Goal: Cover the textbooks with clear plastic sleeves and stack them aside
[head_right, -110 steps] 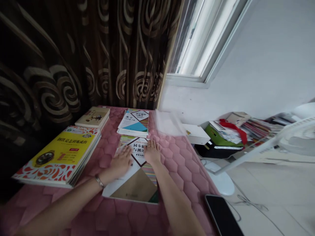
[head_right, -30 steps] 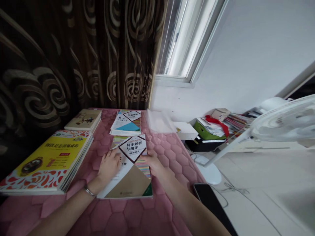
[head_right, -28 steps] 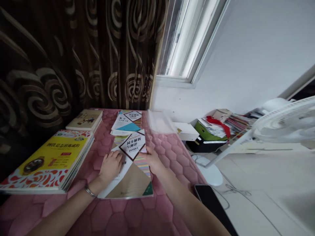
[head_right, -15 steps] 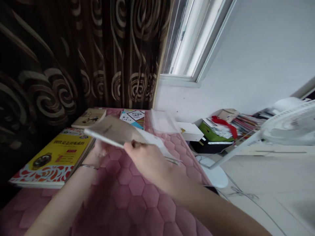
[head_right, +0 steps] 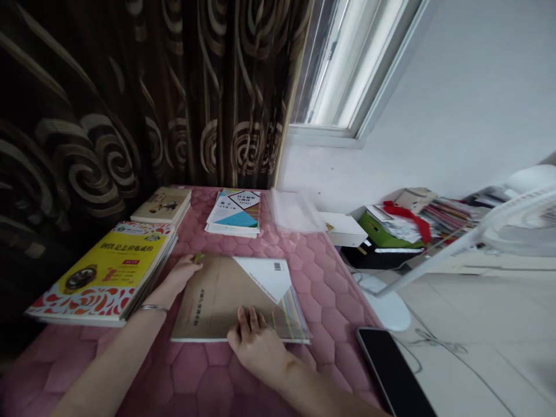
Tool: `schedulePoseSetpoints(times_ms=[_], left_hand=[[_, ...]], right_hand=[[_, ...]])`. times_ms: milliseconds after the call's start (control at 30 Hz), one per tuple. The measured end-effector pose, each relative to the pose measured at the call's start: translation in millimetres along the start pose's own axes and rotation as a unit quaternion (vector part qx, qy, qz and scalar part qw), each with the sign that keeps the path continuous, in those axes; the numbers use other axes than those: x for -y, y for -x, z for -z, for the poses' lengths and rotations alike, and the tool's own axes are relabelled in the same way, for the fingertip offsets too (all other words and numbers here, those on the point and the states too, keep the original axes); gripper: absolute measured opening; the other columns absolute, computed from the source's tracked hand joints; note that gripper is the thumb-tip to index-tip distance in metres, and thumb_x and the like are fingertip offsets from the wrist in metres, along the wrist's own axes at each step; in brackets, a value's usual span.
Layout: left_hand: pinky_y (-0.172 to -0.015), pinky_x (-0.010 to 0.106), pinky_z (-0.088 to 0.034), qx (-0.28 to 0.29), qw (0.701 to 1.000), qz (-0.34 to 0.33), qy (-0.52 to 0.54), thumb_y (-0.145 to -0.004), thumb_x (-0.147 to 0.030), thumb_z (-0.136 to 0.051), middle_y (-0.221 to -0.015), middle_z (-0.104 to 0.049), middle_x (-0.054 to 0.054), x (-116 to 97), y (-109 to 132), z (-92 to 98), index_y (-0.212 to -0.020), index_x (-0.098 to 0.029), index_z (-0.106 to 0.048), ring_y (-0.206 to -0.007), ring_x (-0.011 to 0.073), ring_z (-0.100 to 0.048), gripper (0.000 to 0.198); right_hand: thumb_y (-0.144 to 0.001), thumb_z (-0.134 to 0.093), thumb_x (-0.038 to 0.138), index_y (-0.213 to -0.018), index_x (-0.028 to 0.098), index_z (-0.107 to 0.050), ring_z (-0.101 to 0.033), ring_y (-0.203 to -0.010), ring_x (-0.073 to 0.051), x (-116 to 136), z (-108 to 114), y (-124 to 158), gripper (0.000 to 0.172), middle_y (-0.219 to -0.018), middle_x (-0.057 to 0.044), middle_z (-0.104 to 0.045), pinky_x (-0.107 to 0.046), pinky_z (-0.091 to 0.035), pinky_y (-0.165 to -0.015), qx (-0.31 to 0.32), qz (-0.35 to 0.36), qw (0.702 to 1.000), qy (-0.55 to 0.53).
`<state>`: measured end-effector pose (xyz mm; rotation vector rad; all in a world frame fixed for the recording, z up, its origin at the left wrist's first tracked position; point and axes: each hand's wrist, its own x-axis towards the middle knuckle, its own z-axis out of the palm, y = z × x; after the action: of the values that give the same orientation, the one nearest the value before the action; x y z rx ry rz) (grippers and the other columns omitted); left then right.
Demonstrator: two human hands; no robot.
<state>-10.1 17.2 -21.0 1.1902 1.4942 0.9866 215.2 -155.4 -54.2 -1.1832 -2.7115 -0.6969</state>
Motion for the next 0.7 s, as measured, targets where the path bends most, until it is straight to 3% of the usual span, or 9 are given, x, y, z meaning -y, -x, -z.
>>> schedulePoseSetpoints(times_ms=[100,167,233,300,367,467,600,700], left_hand=[[-0.101,0.047,-0.041,-0.052,0.991,-0.030,-0.123,-0.071,-0.007,-0.063,-0.127,-0.058,0.020,-11.1,11.5,-7.7,-0.120,-0.010,-0.055,-0.122,0.0325,-0.054,0.051],[-0.107,0.055,-0.034,-0.072,0.961,-0.091,-0.252,-0.077,-0.007,-0.057,-0.145,-0.041,0.022,-17.2,25.6,-17.6,-0.131,-0.013,-0.051,-0.133,0.0362,-0.042,0.055],[-0.110,0.060,-0.027,-0.039,0.883,-0.203,-0.420,-0.085,-0.012,-0.049,-0.153,-0.034,0.017,-19.3,40.1,-30.0,-0.134,-0.020,-0.051,-0.138,0.0353,-0.037,0.050],[-0.114,0.063,-0.018,0.040,0.797,-0.301,-0.521,-0.092,-0.020,-0.043,-0.156,-0.034,0.010,-17.0,50.9,-41.4,-0.138,-0.025,-0.050,-0.141,0.0320,-0.032,0.047],[-0.115,0.063,-0.012,0.111,0.765,-0.329,-0.542,-0.095,-0.030,-0.040,-0.158,-0.030,0.007,-12.1,56.5,-49.1,-0.145,-0.026,-0.041,-0.145,0.0293,-0.025,0.050],[-0.116,0.062,-0.011,0.142,0.763,-0.301,-0.555,-0.097,-0.039,-0.036,-0.160,-0.020,0.006,-5.1,58.3,-52.4,-0.151,-0.025,-0.030,-0.148,0.0278,-0.018,0.056],[-0.117,0.061,-0.008,0.144,0.765,-0.293,-0.555,-0.097,-0.039,-0.033,-0.160,-0.018,0.005,-2.2,57.6,-50.2,-0.151,-0.025,-0.027,-0.148,0.0258,-0.016,0.056],[-0.116,0.061,-0.008,0.144,0.767,-0.300,-0.549,-0.097,-0.040,-0.034,-0.160,-0.018,0.006,0.2,56.7,-50.0,-0.152,-0.025,-0.027,-0.148,0.0266,-0.017,0.057]], right_hand=[[-0.088,-0.052,0.011,-0.103,0.015,-0.060,-0.068,-0.103,-0.031,1.6,5.1,0.8,0.018,-0.119,-0.022,-0.067,-0.040,-0.058,-0.077,0.002,0.009,1.000,0.010],[-0.087,-0.053,0.011,-0.104,0.014,-0.060,-0.068,-0.103,-0.031,3.1,6.6,2.2,0.018,-0.119,-0.023,-0.066,-0.040,-0.057,-0.077,0.002,0.010,1.000,0.000],[-0.088,-0.053,0.012,-0.105,0.015,-0.060,-0.068,-0.104,-0.030,4.4,6.6,3.7,0.018,-0.121,-0.022,-0.066,-0.039,-0.057,-0.078,0.003,0.005,1.000,-0.012],[-0.089,-0.053,0.014,-0.104,0.016,-0.061,-0.067,-0.105,-0.029,4.6,6.0,5.0,0.017,-0.122,-0.020,-0.066,-0.039,-0.057,-0.080,0.002,-0.001,1.000,-0.019],[-0.089,-0.055,0.015,-0.103,0.016,-0.061,-0.067,-0.105,-0.028,3.4,6.5,6.8,0.016,-0.122,-0.019,-0.066,-0.038,-0.057,-0.082,-0.002,-0.004,1.000,-0.025],[-0.089,-0.057,0.018,-0.108,0.016,-0.063,-0.064,-0.112,-0.027,-0.3,12.1,12.1,0.020,-0.125,-0.014,-0.065,-0.036,-0.055,-0.087,-0.009,-0.027,0.997,-0.072],[-0.091,-0.058,0.033,-0.123,0.017,-0.061,-0.053,-0.127,-0.027,-7.3,26.1,20.8,0.035,-0.135,-0.008,-0.059,-0.038,-0.048,-0.103,0.021,-0.060,0.979,-0.192],[-0.096,-0.051,0.029,-0.125,0.018,-0.063,-0.051,-0.130,-0.022,-13.7,34.5,23.1,0.034,-0.134,-0.005,-0.060,-0.034,-0.045,-0.107,0.049,-0.071,0.963,-0.257]])
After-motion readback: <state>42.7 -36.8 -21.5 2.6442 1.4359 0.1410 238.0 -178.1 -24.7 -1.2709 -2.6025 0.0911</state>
